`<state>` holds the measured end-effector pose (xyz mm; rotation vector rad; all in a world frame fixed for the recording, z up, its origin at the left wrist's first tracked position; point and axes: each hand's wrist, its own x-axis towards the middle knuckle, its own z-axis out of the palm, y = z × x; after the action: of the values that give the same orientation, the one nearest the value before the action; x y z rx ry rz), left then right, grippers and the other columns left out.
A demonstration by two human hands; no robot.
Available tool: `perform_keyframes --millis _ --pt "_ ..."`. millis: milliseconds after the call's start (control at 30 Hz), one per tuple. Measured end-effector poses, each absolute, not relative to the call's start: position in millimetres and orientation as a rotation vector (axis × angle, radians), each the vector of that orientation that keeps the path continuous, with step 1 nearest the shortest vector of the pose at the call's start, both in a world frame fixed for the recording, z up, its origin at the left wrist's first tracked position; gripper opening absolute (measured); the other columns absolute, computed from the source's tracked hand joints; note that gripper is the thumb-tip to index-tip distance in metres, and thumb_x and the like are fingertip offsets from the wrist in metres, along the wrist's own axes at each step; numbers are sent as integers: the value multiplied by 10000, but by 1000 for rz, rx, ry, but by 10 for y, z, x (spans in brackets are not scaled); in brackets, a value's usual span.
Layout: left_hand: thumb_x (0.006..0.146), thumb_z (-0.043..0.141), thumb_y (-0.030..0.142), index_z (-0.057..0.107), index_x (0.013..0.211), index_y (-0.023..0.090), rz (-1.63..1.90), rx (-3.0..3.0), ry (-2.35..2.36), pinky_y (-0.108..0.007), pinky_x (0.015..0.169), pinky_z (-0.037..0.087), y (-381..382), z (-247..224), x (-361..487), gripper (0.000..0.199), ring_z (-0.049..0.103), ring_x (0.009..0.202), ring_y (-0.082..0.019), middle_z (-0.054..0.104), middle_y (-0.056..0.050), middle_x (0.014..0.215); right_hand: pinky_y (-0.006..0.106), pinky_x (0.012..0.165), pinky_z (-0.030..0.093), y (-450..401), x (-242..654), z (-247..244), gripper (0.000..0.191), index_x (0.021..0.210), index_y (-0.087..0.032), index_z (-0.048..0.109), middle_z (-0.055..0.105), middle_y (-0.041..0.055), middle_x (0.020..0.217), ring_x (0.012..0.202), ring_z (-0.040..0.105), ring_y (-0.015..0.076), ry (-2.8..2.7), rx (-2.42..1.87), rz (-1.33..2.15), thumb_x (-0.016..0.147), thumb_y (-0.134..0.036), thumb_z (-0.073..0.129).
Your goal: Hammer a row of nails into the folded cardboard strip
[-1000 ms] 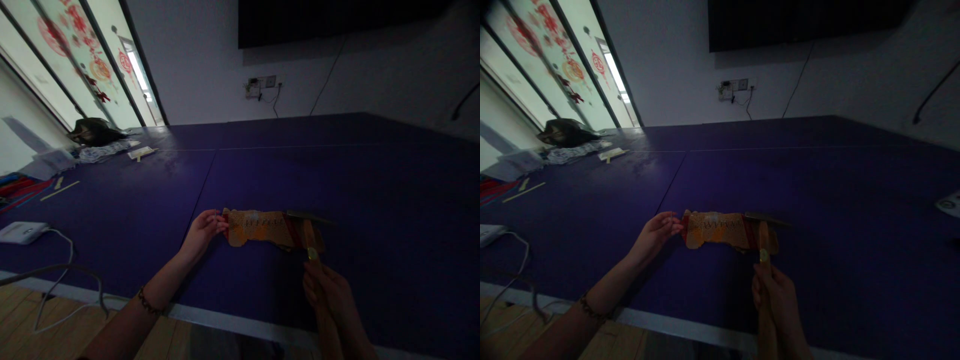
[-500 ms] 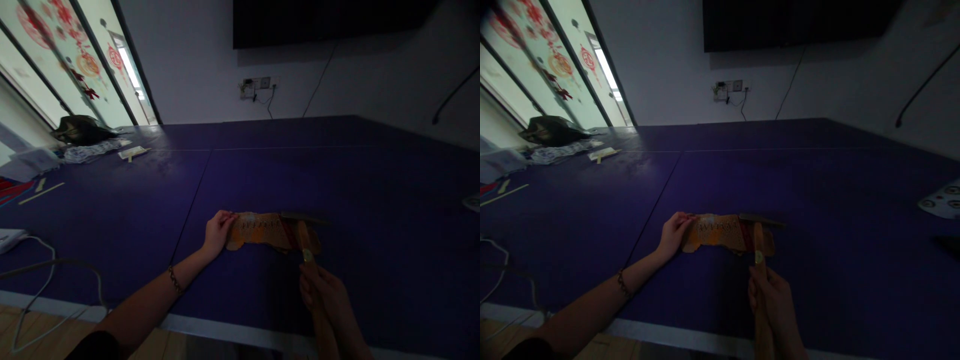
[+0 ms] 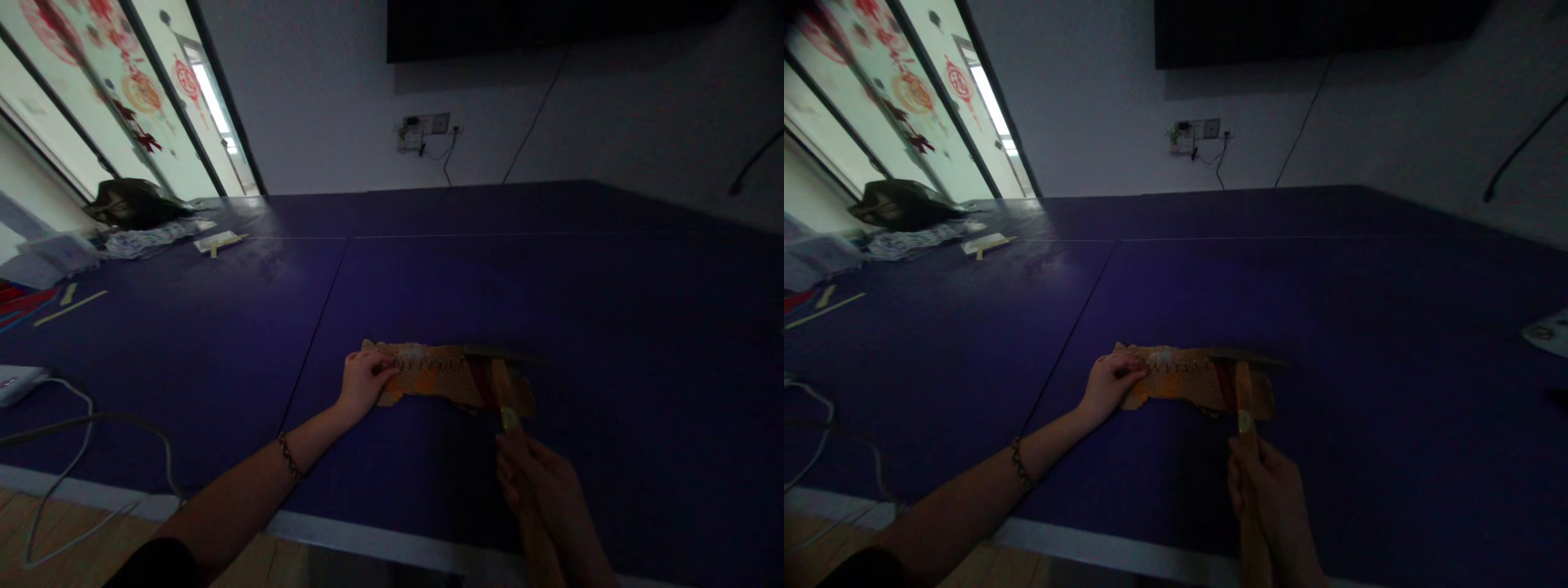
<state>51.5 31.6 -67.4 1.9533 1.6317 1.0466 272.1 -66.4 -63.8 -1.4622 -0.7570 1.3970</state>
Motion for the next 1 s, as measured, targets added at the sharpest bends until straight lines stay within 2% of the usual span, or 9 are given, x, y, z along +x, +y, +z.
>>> perform_keyframes --millis 433,600,1000 --pt "652 675 192 646 709 191 1005 1987 1640 -362 808 396 323 -655 520 63 599 825 -189 687 -7 784 187 264 297 -681 2724 -656 367 511 -171 473 454 -55 348 244 389 70 -739 -1471 1411 576 -477 663" --pt "676 653 183 642 661 190 1029 1976 1589 -327 779 415 343 -658 511 20 602 807 -174 688 1 764 186 259 300 -675 2710 -608 386 469 -169 466 438 -50 320 234 381 67 -751 -1497 1417 542 -484 677" --pt "686 640 188 642 700 187 963 1993 1746 -319 725 418 322 -638 508 15 586 771 -175 663 -13 760 187 262 307 -672 2704 -606 377 493 -169 470 450 -52 339 243 390 69 -770 -1512 1396 559 -483 668"
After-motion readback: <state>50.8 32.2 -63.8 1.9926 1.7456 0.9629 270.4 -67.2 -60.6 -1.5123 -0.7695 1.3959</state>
